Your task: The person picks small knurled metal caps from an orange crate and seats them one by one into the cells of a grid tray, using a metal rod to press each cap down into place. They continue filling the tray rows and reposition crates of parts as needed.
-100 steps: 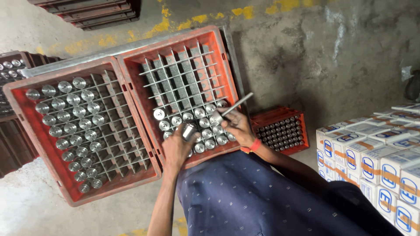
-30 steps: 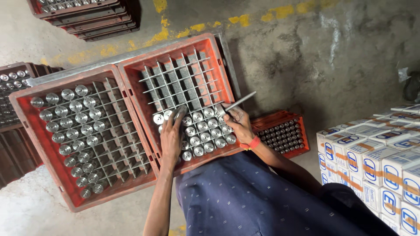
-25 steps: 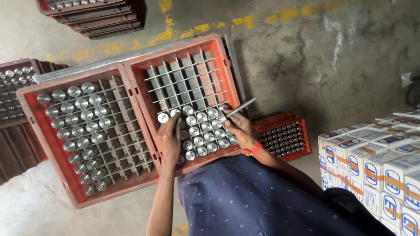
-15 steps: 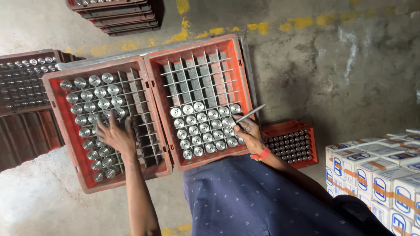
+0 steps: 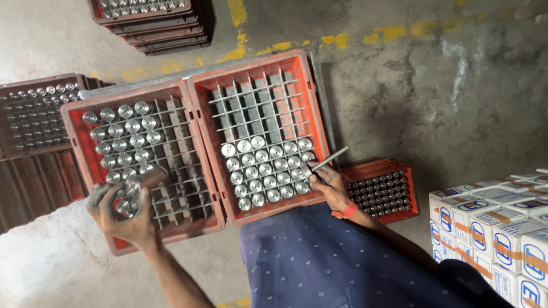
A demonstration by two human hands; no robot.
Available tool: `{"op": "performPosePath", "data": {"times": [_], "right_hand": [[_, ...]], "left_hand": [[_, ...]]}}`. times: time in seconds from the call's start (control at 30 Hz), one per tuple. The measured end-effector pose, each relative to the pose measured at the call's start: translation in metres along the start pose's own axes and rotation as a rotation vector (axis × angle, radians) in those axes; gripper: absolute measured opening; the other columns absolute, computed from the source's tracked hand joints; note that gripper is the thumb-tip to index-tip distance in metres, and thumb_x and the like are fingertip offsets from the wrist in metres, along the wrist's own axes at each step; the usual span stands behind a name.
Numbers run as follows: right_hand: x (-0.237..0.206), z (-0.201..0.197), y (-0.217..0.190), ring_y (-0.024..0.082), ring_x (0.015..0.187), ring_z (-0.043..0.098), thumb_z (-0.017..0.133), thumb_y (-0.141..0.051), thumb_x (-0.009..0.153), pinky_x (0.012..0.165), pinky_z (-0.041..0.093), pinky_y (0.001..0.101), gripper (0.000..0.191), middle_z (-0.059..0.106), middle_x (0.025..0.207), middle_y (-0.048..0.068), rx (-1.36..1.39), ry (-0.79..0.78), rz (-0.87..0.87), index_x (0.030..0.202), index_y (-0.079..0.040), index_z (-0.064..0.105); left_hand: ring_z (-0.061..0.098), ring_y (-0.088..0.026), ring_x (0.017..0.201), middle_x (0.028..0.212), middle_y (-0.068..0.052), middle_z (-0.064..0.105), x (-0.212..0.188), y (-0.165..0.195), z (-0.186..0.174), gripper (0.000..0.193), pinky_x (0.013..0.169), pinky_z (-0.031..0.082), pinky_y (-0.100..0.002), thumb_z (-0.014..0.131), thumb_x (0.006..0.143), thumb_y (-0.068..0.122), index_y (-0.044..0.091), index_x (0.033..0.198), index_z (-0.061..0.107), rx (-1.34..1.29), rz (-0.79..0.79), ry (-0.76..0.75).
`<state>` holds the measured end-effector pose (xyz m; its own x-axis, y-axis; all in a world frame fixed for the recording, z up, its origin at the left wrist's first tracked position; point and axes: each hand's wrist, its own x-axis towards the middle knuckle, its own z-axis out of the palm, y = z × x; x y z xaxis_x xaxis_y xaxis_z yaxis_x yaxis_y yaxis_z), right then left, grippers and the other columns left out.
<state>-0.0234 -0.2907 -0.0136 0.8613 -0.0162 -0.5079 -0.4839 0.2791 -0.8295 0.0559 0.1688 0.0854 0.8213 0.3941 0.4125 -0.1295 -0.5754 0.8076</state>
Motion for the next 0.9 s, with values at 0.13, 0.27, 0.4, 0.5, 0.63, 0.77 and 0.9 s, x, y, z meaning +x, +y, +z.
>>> {"op": "performPosePath", "data": {"times": [0.13,0.27,0.4,0.5,0.63,0.77,0.9], "right_hand": [[0.003,0.022,-0.008,0.017,0.122,0.062,0.075,-0.008,0.089,0.102,0.049,0.0293,0.054,0.068,0.132,0.012,-0.062,-0.066,0.025,0.140,0.001,0.058],[0.006,0.054,-0.031,0.018,0.125,0.063,0.078,-0.017,0.091,0.105,0.050,0.0315,0.056,0.068,0.134,0.014,-0.085,-0.216,-0.097,0.140,0.004,0.059],[-0.002,0.069,-0.057,0.019,0.130,0.060,0.081,-0.025,0.091,0.111,0.048,0.0336,0.065,0.063,0.140,0.013,-0.034,-0.303,-0.142,0.143,0.004,0.055],[-0.011,0.067,-0.067,0.019,0.129,0.060,0.079,-0.028,0.093,0.112,0.048,0.0346,0.066,0.063,0.139,0.013,-0.061,-0.340,-0.144,0.145,0.003,0.054],[-0.018,0.056,-0.065,0.020,0.134,0.058,0.078,-0.029,0.094,0.114,0.048,0.0352,0.062,0.062,0.145,0.012,-0.174,-0.385,-0.206,0.144,0.001,0.055],[-0.015,0.044,-0.055,0.024,0.140,0.057,0.081,-0.021,0.093,0.120,0.047,0.0391,0.055,0.062,0.147,0.015,-0.387,-0.485,-0.398,0.140,-0.001,0.061],[0.002,0.033,-0.047,0.021,0.135,0.058,0.078,-0.019,0.092,0.117,0.046,0.0375,0.060,0.060,0.145,0.012,-0.050,-0.478,-0.107,0.145,0.000,0.054]], "left_hand": [[0.052,-0.023,0.089,0.095,-0.007,0.060,-0.042,0.023,0.060,0.032,0.080,0.042,-0.041,0.088,0.090,0.023,0.006,0.100,0.063,-0.783,-0.689,-0.045],[0.060,-0.020,0.062,0.070,-0.005,0.068,-0.100,0.053,0.130,0.025,0.057,0.048,-0.036,0.083,0.089,0.021,0.001,0.087,0.068,-0.295,-0.749,-0.521],[0.072,-0.035,0.073,0.080,-0.020,0.074,-0.138,0.094,0.149,0.041,0.066,0.054,-0.042,0.085,0.075,0.021,-0.003,0.105,0.071,0.071,-0.359,-0.736],[0.073,-0.036,0.073,0.079,-0.019,0.074,-0.142,0.117,0.149,0.031,0.071,0.055,-0.044,0.082,0.079,0.025,0.002,0.097,0.073,0.048,-0.602,-0.922],[0.075,-0.035,0.079,0.083,-0.017,0.075,-0.133,0.124,0.150,0.034,0.072,0.055,-0.044,0.084,0.072,0.024,0.006,0.100,0.075,0.062,-0.521,-1.066],[0.074,-0.035,0.080,0.084,-0.017,0.076,-0.132,0.118,0.151,0.039,0.073,0.055,-0.044,0.085,0.072,0.025,0.007,0.105,0.074,0.021,-0.495,-1.208],[0.077,-0.028,0.080,0.088,-0.016,0.077,-0.131,0.107,0.153,0.048,0.073,0.058,-0.041,0.086,0.074,0.030,0.006,0.113,0.071,-0.078,-0.479,-1.186]]}}
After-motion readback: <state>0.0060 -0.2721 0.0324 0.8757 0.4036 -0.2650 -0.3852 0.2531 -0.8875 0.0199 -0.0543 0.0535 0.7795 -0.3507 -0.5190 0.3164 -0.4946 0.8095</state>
